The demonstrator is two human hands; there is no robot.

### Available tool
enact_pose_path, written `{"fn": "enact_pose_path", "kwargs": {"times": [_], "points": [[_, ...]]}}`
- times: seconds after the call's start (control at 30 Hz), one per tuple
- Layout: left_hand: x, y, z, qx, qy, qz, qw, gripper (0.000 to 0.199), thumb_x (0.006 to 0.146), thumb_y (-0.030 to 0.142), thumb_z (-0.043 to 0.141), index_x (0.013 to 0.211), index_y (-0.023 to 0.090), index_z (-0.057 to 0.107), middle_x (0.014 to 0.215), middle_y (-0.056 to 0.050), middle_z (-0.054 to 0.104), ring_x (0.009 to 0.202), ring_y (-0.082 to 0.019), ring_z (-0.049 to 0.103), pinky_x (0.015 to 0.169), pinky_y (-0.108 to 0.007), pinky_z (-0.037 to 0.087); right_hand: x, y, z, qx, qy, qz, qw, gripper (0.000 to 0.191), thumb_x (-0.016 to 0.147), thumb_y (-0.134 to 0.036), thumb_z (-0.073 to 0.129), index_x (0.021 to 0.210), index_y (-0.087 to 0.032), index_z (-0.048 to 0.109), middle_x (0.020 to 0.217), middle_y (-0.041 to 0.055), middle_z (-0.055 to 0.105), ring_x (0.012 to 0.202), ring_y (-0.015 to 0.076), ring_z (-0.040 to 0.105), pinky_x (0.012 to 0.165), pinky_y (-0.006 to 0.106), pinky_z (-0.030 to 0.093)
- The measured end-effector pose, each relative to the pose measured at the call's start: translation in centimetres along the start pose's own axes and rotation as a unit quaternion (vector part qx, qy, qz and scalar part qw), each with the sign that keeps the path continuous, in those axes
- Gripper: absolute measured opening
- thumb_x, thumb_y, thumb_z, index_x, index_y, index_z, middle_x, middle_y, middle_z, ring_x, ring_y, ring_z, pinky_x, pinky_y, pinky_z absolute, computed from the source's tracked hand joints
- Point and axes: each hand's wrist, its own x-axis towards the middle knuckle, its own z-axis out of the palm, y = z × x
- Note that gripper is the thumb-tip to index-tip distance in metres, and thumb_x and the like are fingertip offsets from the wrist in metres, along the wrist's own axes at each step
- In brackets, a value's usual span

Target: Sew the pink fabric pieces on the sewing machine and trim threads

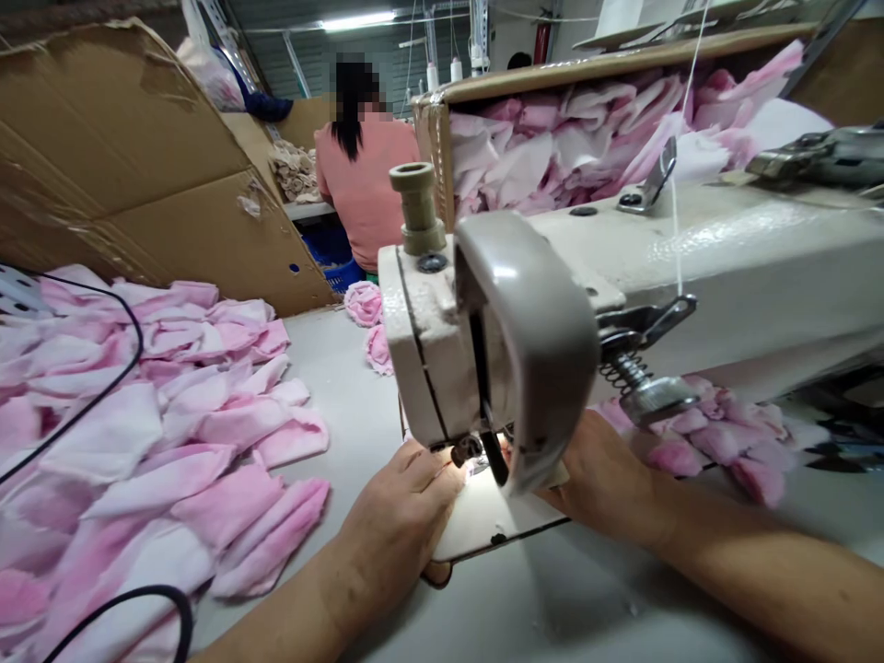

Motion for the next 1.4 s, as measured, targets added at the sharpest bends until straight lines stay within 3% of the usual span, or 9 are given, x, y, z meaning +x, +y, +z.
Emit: {"fn": "enact_pose_path", "kwargs": {"times": [0.2, 0.4, 0.57, 0.73, 0.83, 0.97, 1.17, 1.27, 1.4], "points": [[0.1, 0.3, -0.7, 0.006, -0.015, -0.017, 1.0, 0.024, 0.095, 0.012, 0.04, 0.11, 0.019, 0.057, 0.098, -0.006, 0.064, 0.085, -0.019, 0.058, 0.08, -0.031, 0.05, 0.2, -0.1, -0.9, 0.006, 0.019, 0.007, 1.0, 0.025, 0.082, -0.014, 0.051, 0.058, -0.018, 0.053, 0.058, 0.0001, 0.06, 0.052, 0.012, 0.048, 0.051, 0.028, 0.022], [0.1, 0.4, -0.5, 0.013, -0.014, -0.012, 1.0, 0.024, 0.094, 0.012, 0.04, 0.11, 0.017, 0.057, 0.092, -0.006, 0.062, 0.08, -0.019, 0.055, 0.075, -0.031, 0.05, 0.1, -0.1, -1.7, 0.008, 0.017, 0.018, 1.0, 0.025, 0.081, -0.012, 0.052, 0.057, -0.018, 0.05, 0.055, -0.0014, 0.058, 0.05, 0.0108, 0.048, 0.05, 0.027, 0.022], [-0.1, 0.1, 0.1, 0.034, -0.033, -0.001, 0.999, 0.038, 0.086, 0.008, 0.043, 0.122, 0.018, 0.053, 0.087, -0.005, 0.06, 0.069, -0.019, 0.05, 0.064, -0.032, 0.048, 0.2, -0.2, -1.7, 0.01, 0.0, 0.023, 1.0, 0.02, 0.079, -0.013, 0.056, 0.059, -0.018, 0.054, 0.058, -0.001, 0.061, 0.053, 0.0127, 0.053, 0.05, 0.026, 0.024], [0.1, 0.2, -0.1, 0.04, -0.008, 0.01, 0.999, 0.025, 0.092, 0.011, 0.042, 0.112, 0.016, 0.056, 0.088, -0.005, 0.06, 0.074, -0.018, 0.054, 0.069, -0.03, 0.048, 0.3, -0.2, -2.0, 0.005, -0.035, 0.038, 0.999, 0.024, 0.083, -0.015, 0.054, 0.059, -0.018, 0.053, 0.056, -0.0008, 0.058, 0.054, 0.0128, 0.053, 0.051, 0.024, 0.028], [0.2, 0.4, -0.4, 0.056, 0.004, 0.006, 0.998, 0.022, 0.096, 0.012, 0.039, 0.109, 0.015, 0.056, 0.09, -0.005, 0.061, 0.076, -0.018, 0.055, 0.07, -0.029, 0.048, 0.3, -0.1, -1.9, 0.009, -0.021, 0.033, 0.999, 0.023, 0.082, -0.014, 0.054, 0.059, -0.018, 0.053, 0.055, -0.0013, 0.058, 0.052, 0.012, 0.052, 0.051, 0.025, 0.026], [0.4, 0.5, -0.7, 0.078, -0.007, 0.03, 0.996, 0.025, 0.097, 0.011, 0.034, 0.102, 0.015, 0.058, 0.088, -0.005, 0.061, 0.077, -0.018, 0.056, 0.072, -0.03, 0.047, 0.3, -0.2, -1.8, 0.0, -0.001, 0.019, 1.0, 0.024, 0.08, -0.012, 0.055, 0.057, -0.019, 0.052, 0.053, -0.0016, 0.057, 0.049, 0.0116, 0.05, 0.05, 0.026, 0.024], [0.4, 0.4, -0.5, 0.118, -0.018, 0.056, 0.991, 0.035, 0.099, 0.011, 0.026, 0.086, 0.015, 0.058, 0.083, -0.004, 0.061, 0.073, -0.017, 0.054, 0.068, -0.031, 0.046, 0.6, -0.3, -1.3, -0.026, -0.033, 0.023, 0.999, 0.022, 0.081, -0.016, 0.057, 0.059, -0.018, 0.06, 0.06, 0.0025, 0.063, 0.054, 0.015, 0.054, 0.052, 0.027, 0.029], [0.2, 0.3, -0.4, 0.099, -0.023, 0.047, 0.994, 0.036, 0.1, 0.014, 0.025, 0.085, 0.016, 0.057, 0.081, -0.004, 0.06, 0.072, -0.017, 0.055, 0.068, -0.031, 0.047, 0.7, 0.1, -0.7, -0.007, -0.052, 0.026, 0.998, 0.017, 0.082, -0.019, 0.058, 0.065, -0.019, 0.063, 0.065, 0.0022, 0.064, 0.059, 0.0161, 0.056, 0.055, 0.027, 0.032], [-0.2, 0.3, -0.3, 0.032, -0.007, 0.02, 0.999, 0.032, 0.101, 0.014, 0.026, 0.093, 0.017, 0.056, 0.083, -0.004, 0.06, 0.08, -0.018, 0.057, 0.076, -0.032, 0.05, 0.5, 0.5, -0.4, -0.012, -0.035, 0.032, 0.999, 0.018, 0.079, -0.018, 0.059, 0.061, -0.018, 0.059, 0.06, 0.0005, 0.061, 0.056, 0.0146, 0.054, 0.052, 0.026, 0.026]]}}
